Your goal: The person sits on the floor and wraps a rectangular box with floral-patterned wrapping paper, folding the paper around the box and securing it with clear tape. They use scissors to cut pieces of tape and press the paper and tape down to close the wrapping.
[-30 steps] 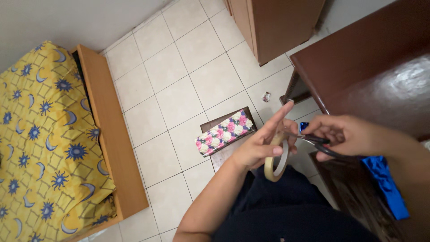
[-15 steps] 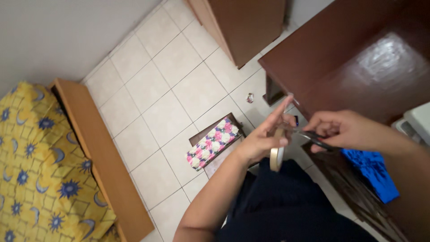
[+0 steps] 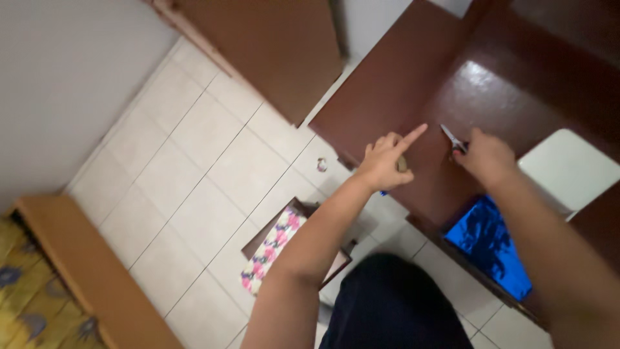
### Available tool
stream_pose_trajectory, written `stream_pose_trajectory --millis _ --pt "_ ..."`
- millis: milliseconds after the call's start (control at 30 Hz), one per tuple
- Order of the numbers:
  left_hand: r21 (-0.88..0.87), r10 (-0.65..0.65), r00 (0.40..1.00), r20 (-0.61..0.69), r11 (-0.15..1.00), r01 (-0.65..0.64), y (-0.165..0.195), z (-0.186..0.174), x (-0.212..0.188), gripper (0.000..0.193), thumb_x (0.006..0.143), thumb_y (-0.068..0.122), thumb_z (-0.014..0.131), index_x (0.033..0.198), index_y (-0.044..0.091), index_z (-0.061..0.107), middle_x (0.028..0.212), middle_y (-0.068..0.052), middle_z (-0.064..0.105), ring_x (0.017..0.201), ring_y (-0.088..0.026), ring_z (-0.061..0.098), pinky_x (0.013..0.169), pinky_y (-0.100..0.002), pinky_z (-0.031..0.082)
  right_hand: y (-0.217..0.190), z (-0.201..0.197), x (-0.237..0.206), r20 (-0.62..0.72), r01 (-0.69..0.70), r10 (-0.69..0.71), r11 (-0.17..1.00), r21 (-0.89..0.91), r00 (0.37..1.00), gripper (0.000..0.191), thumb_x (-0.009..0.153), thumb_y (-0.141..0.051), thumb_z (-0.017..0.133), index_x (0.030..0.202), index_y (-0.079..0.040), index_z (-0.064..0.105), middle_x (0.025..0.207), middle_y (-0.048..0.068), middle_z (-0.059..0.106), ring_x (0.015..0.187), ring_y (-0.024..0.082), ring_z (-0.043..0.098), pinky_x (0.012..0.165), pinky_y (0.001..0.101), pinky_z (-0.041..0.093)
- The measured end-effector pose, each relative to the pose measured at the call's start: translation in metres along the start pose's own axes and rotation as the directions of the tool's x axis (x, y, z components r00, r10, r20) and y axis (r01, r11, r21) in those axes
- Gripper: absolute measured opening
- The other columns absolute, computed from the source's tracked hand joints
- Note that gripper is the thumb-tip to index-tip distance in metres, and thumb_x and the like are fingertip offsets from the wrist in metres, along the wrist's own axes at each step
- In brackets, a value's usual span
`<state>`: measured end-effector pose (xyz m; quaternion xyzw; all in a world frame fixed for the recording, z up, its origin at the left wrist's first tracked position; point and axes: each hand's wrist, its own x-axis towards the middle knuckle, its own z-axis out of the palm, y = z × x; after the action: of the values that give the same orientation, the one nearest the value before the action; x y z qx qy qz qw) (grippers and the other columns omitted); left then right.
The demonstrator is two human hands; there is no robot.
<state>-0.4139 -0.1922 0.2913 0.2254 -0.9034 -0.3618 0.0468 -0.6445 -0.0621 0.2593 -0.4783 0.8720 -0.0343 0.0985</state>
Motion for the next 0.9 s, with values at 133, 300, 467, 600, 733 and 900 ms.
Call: stream_pose_trajectory --millis 133,300,467,600,733,900 --pt "0.098 -0.004 0.992 0.125 0.995 -0.008 -0.01 0.018 0.038 0.111 0.069 0.03 0.08 0.163 0.048 0.024 0.136 -0.011 0.055 0.132 -0.033 0.051 0.113 -0.058 0.035 0.007 0.003 0.008 0.314 -0.362 0.232 0.81 0.462 0.921 0.064 0.08 -0.025 0.087 0.132 -0.003 0.057 0.094 0.022 0.076 0.077 0.038 0.079 0.07 0.0475 0.064" --pt "0.126 0.181 0.982 -0.048 0.977 -0.174 -0.018 0.022 0.056 0.101 0.071 0.037 0.085 0.159 0.044 0.036 0.147 -0.014 0.051 0.144 -0.032 0.045 0.12 -0.065 0.022 0.012 0.005 0.011 0.102 -0.179 0.147 0.85 0.495 0.984 0.049 0.087 -0.023 0.089 0.123 -0.001 0.065 0.1 0.018 0.075 0.089 0.027 0.074 0.077 0.0386 0.058" --pt "-0.42 0.119 0.971 -0.206 0.886 -0.198 -0.015 0.017 0.023 0.059 0.091 0.04 0.081 0.147 0.031 0.063 0.152 -0.01 0.058 0.145 -0.03 0.052 0.123 -0.046 0.043 -0.01 -0.023 -0.008 0.053 -0.039 -0.036 0.313 0.949 0.998 0.036 0.107 -0.019 0.065 0.141 -0.008 0.062 0.123 0.0 0.072 0.103 0.012 0.068 0.088 0.0298 0.055" --pt "-0.598 0.183 0.928 -0.326 0.72 -0.352 -0.02 -0.005 -0.039 0.046 0.1 0.028 0.079 0.143 0.017 0.067 0.152 -0.012 0.059 0.148 -0.029 0.052 0.129 -0.043 0.039 -0.065 -0.048 -0.026 0.082 0.012 -0.309 0.291 0.957 0.947 0.039 0.096 -0.01 0.07 0.134 -0.006 0.064 0.12 0.0 0.073 0.111 0.011 0.068 0.096 0.0291 0.055" --pt "-0.639 0.015 0.944 -0.329 0.732 -0.235 -0.037 -0.017 -0.129 0.043 0.102 0.026 0.077 0.142 0.016 0.068 0.144 -0.01 0.064 0.141 -0.026 0.057 0.126 -0.041 0.043 -0.129 -0.038 -0.05 0.249 -0.083 -0.384 0.399 0.913 0.889 0.025 0.095 -0.008 0.074 0.119 -0.001 0.072 0.111 0.003 0.077 0.104 0.012 0.071 0.093 0.0294 0.056" --pt "-0.664 -0.177 0.885 -0.43 0.726 -0.178 -0.066 0.004 -0.241 0.036 0.105 0.023 0.074 0.139 0.015 0.07 0.13 -0.01 0.069 0.135 -0.025 0.062 0.122 -0.039 0.047 -0.198 0.009 -0.087 0.334 -0.015 -0.508 0.533 0.846 0.794 0.016 0.101 -0.01 0.073 0.114 -0.001 0.074 0.106 0.005 0.077 0.097 0.011 0.069 0.088 0.028 0.055"
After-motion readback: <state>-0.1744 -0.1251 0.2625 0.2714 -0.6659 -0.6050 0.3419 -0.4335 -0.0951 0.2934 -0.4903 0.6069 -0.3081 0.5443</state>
